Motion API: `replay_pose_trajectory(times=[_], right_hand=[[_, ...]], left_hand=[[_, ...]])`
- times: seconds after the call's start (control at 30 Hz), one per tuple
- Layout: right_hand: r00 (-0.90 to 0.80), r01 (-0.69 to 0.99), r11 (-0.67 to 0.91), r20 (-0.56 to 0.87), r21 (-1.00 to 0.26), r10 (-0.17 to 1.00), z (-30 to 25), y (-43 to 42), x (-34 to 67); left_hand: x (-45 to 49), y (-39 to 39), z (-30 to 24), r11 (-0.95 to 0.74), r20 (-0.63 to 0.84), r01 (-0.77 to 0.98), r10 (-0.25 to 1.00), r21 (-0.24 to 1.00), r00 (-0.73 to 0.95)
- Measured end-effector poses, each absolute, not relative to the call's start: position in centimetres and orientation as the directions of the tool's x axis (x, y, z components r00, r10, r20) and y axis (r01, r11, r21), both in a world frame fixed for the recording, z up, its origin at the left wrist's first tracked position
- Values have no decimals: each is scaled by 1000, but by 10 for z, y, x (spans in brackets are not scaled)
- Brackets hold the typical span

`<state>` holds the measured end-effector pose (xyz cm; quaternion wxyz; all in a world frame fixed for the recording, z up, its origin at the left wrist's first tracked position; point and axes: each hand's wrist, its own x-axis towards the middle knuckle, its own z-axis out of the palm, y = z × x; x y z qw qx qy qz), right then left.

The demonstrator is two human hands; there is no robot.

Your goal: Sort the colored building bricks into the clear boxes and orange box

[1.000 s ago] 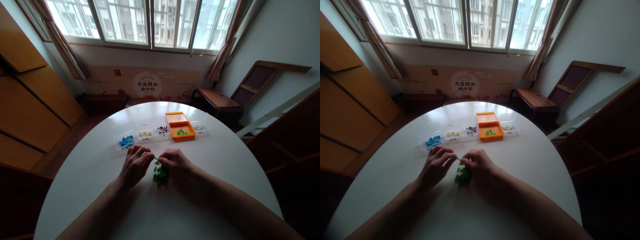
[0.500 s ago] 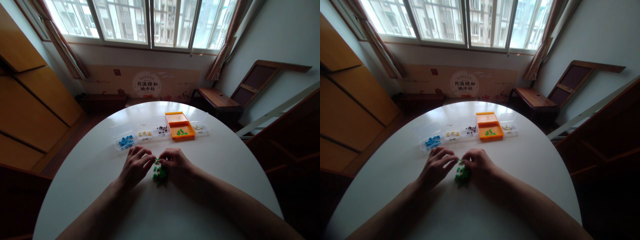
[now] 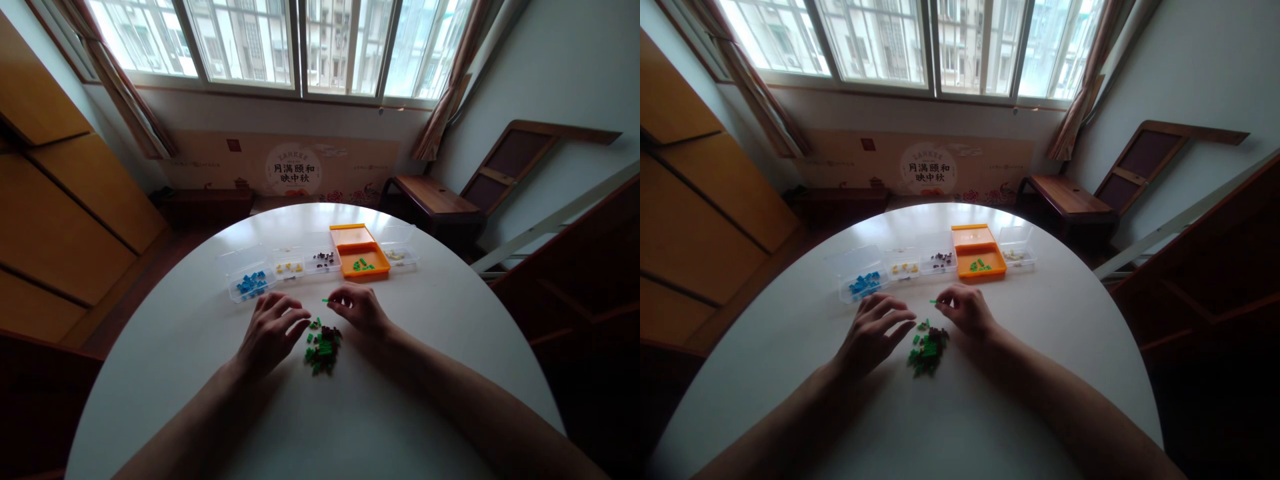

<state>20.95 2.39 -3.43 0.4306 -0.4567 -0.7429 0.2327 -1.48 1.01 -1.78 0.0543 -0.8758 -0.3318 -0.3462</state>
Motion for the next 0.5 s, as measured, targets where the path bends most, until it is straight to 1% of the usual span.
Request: replay_pose_trajectory(times=[0.13, 0.2, 0.27, 0.37, 0.5], right_hand=[[65, 522, 372, 471, -767, 880, -37, 43, 231], [197, 540, 300, 465, -786, 863, -38, 52, 243], [290, 554, 239, 454, -797, 842, -40, 60, 254], [364, 566, 180, 440, -805, 821, -43, 69, 266], [391, 566, 145, 419, -812, 819, -46, 75, 274]], left_hand=[[-14, 10, -17, -783, 650, 606, 535, 142, 540], [-14, 10, -17, -782, 650, 606, 536, 144, 538], [-14, 10, -17, -781, 650, 608, 538, 145, 537], [-14, 11, -17, -785, 651, 603, 533, 143, 541], [-13, 12, -18, -784, 644, 605, 537, 142, 545]])
